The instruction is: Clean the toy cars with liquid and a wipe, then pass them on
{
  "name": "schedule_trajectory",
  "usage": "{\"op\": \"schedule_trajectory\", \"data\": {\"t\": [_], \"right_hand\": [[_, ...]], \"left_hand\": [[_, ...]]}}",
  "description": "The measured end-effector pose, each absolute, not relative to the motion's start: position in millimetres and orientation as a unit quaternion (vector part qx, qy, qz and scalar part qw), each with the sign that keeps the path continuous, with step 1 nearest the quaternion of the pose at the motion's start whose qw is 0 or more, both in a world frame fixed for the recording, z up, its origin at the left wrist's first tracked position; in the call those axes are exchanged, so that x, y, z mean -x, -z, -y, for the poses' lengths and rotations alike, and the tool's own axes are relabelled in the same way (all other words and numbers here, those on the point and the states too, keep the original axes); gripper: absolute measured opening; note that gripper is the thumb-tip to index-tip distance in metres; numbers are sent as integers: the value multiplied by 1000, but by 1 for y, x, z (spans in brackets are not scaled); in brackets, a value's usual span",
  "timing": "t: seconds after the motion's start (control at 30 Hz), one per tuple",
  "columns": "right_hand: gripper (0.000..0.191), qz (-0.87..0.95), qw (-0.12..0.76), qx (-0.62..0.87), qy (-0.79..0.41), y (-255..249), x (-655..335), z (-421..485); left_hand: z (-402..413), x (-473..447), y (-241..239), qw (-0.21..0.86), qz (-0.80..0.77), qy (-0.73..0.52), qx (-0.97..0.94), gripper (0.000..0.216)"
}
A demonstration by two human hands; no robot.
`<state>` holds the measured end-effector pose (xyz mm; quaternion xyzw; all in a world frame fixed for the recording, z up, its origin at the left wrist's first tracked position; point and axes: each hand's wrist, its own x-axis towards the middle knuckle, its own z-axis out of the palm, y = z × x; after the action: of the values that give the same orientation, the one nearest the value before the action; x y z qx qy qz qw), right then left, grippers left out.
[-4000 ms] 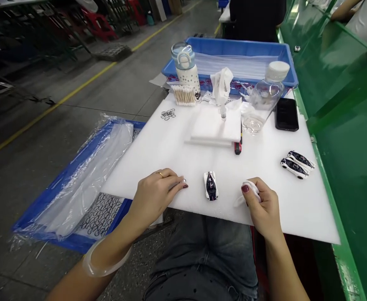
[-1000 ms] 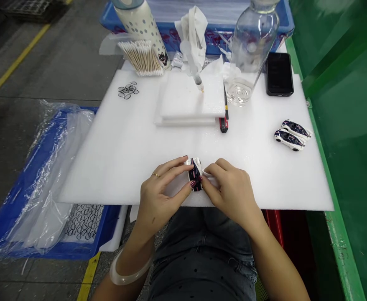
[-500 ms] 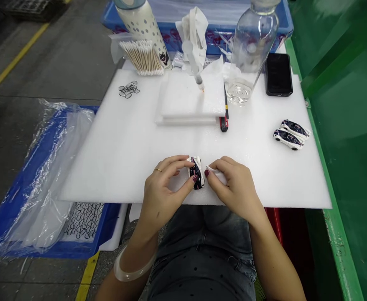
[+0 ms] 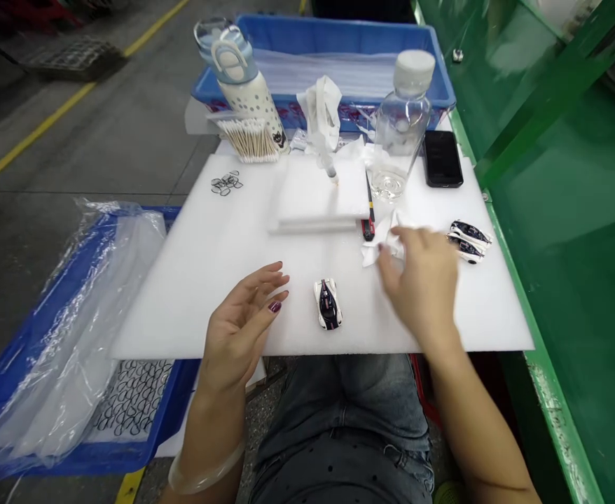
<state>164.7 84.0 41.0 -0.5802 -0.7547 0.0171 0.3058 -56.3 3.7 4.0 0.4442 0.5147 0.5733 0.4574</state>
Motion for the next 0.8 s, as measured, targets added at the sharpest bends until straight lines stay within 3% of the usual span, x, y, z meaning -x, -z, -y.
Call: {"op": "schedule_trajectory", "data": {"t": [0.17, 0.3, 0.4, 0.5, 0.6, 0.8], "right_hand": [[41, 842, 223, 489, -54, -18, -105, -28], [42, 802, 301, 514, -44, -24, -141, -38], [46, 682, 347, 644, 10, -29, -239, -59], [57, 511, 251, 822, 24, -20, -349, -69], [60, 424, 140, 895, 15, -5, -417, -66], [46, 547, 153, 818, 84, -8, -383, -83]], "left_hand": [[-23, 48, -6, 407, -546, -565, -466, 19], [-21, 46, 0, 336, -583, -542, -503, 16], [-14, 48, 4, 313, -590, -531, -521, 13], [-12, 49, 7, 309, -582, -518, -545, 13], [-14, 49, 8, 298, -579, -486, -583, 16], [-15, 50, 8, 271, -578, -438, -633, 16]]}}
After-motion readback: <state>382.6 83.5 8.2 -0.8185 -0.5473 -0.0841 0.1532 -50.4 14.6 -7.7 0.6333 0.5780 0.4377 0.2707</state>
